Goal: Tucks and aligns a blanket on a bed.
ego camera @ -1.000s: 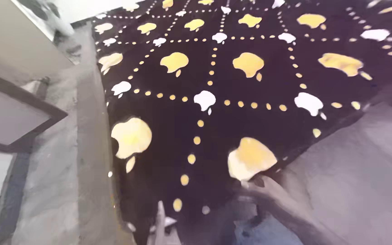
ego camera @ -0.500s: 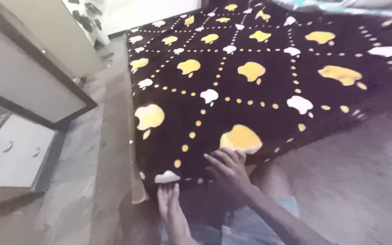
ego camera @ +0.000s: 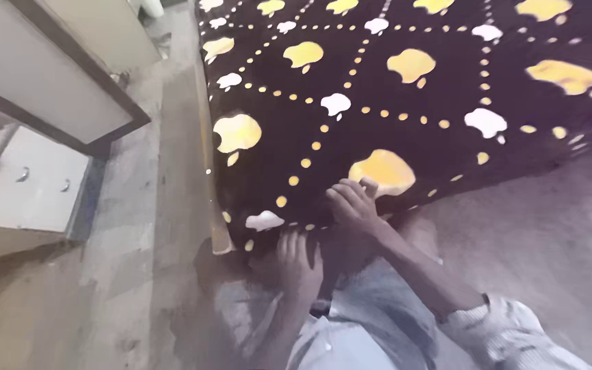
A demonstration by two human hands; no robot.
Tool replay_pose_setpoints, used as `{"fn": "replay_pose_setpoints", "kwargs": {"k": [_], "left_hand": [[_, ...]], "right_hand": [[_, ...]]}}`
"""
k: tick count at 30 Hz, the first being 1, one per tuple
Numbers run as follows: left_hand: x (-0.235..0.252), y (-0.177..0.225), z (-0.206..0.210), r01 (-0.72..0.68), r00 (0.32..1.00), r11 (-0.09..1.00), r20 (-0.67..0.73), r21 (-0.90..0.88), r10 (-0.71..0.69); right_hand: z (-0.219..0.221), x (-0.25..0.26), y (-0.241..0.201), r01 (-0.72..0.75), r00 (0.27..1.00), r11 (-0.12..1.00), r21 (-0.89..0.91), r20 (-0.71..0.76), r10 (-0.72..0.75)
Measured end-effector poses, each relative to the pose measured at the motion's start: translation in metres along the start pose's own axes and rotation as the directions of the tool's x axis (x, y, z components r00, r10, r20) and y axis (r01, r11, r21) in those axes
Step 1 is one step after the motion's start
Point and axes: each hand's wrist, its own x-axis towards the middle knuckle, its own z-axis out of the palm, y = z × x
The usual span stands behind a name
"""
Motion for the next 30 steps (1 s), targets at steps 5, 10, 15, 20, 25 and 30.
{"fn": "replay_pose_setpoints", "kwargs": {"k": [5, 10, 15, 20, 25, 30], "left_hand": [[0.006, 0.011, 0.02, -0.125, 0.978, 0.957, 0.193, 0.26, 0.075], [0.048, 0.028, 0.02, -0.028, 0.891, 0.968, 0.445, 0.25, -0.089], [0.092, 0.039, 0.024, 0.096, 0.743, 0.969, 0.632, 0.228, -0.222], [0.077, 0.036, 0.018, 0.096, 0.805, 0.974, 0.56, 0.206, -0.198], [0.033, 0.003, -0.002, 0.01, 0.972, 0.98, 0.229, 0.196, -0.056], [0.094, 0.011, -0.008, 0.215, 0.665, 0.962, 0.696, 0.17, -0.272]], "right_hand": [[-0.009, 0.017, 0.003, 0.026, 0.997, 0.999, 0.04, -0.069, -0.023], [-0.013, 0.027, 0.005, 0.015, 0.997, 0.998, 0.059, -0.072, -0.01], [-0.018, 0.044, 0.0, -0.026, 0.99, 0.991, 0.129, -0.132, 0.043], [-0.025, 0.049, -0.009, -0.097, 0.987, 0.992, 0.077, -0.123, 0.106], [-0.02, 0.044, -0.007, -0.129, 0.981, 0.99, 0.063, -0.137, 0.137], [-0.018, 0.039, -0.008, -0.12, 0.98, 0.99, 0.079, -0.148, 0.131]]}}
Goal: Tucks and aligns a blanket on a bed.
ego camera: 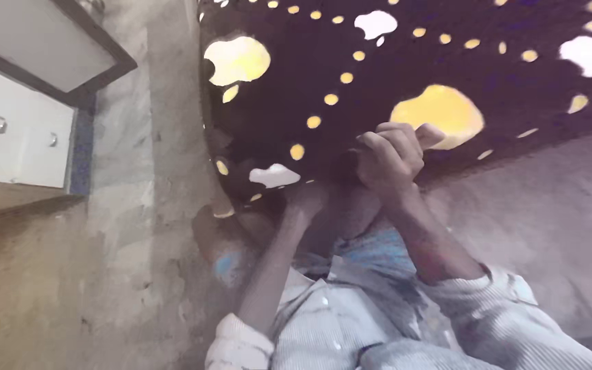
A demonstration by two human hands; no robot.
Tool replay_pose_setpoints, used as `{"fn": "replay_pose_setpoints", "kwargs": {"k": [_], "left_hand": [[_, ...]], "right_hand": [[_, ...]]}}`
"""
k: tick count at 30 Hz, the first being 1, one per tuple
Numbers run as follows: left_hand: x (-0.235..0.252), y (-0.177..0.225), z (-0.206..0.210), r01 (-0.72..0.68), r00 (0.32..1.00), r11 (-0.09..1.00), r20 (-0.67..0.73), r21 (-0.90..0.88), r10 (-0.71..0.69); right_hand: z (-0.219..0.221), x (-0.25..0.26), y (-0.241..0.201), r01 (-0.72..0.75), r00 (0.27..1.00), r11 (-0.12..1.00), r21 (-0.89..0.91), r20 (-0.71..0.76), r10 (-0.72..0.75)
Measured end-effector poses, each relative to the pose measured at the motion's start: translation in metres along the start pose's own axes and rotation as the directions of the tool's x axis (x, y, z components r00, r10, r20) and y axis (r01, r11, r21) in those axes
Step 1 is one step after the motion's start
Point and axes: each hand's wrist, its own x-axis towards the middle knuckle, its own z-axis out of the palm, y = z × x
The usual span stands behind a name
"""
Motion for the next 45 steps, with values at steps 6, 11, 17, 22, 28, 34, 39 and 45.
{"fn": "replay_pose_setpoints", "kwargs": {"k": [6, 11, 17, 22, 28, 34, 39, 45], "left_hand": [[0.017, 0.008, 0.026, -0.022, 0.997, 0.993, -0.079, -0.12, 0.012], [-0.046, -0.019, 0.029, -0.135, 0.912, 0.986, -0.378, 0.097, 0.162], [-0.079, -0.081, 0.038, 0.104, 0.756, 0.963, -0.649, 0.248, 0.086], [-0.028, -0.066, -0.031, 0.31, 0.945, 0.951, -0.105, -0.01, -0.31], [0.003, -0.055, -0.026, 0.495, 0.867, 0.867, -0.038, -0.062, -0.497], [-0.053, -0.048, 0.007, 0.115, 0.962, 0.964, -0.269, 0.238, -0.048], [-0.047, -0.054, 0.045, -0.057, 0.852, 0.977, -0.5, 0.205, 0.155], [-0.03, -0.087, 0.056, -0.079, 0.826, 0.924, -0.495, 0.374, 0.271]], "right_hand": [[0.0, 0.0, -0.001, 0.002, 1.0, 0.998, 0.059, 0.03, -0.004], [0.002, -0.005, -0.003, 0.0, 0.999, 0.998, 0.065, 0.042, -0.003], [0.002, -0.007, -0.003, 0.009, 1.0, 0.999, 0.044, -0.008, -0.008], [0.001, -0.005, -0.004, -0.007, 1.0, 0.998, 0.064, -0.007, 0.007], [-0.001, -0.003, 0.0, -0.019, 0.998, 0.991, 0.135, 0.062, 0.011], [-0.005, -0.014, -0.001, -0.09, 0.984, 0.996, 0.027, 0.156, 0.084], [-0.012, -0.021, -0.003, -0.097, 0.973, 0.995, 0.007, 0.213, 0.093], [-0.059, -0.039, 0.04, -0.186, 0.898, 0.963, -0.197, 0.364, 0.248]]}}
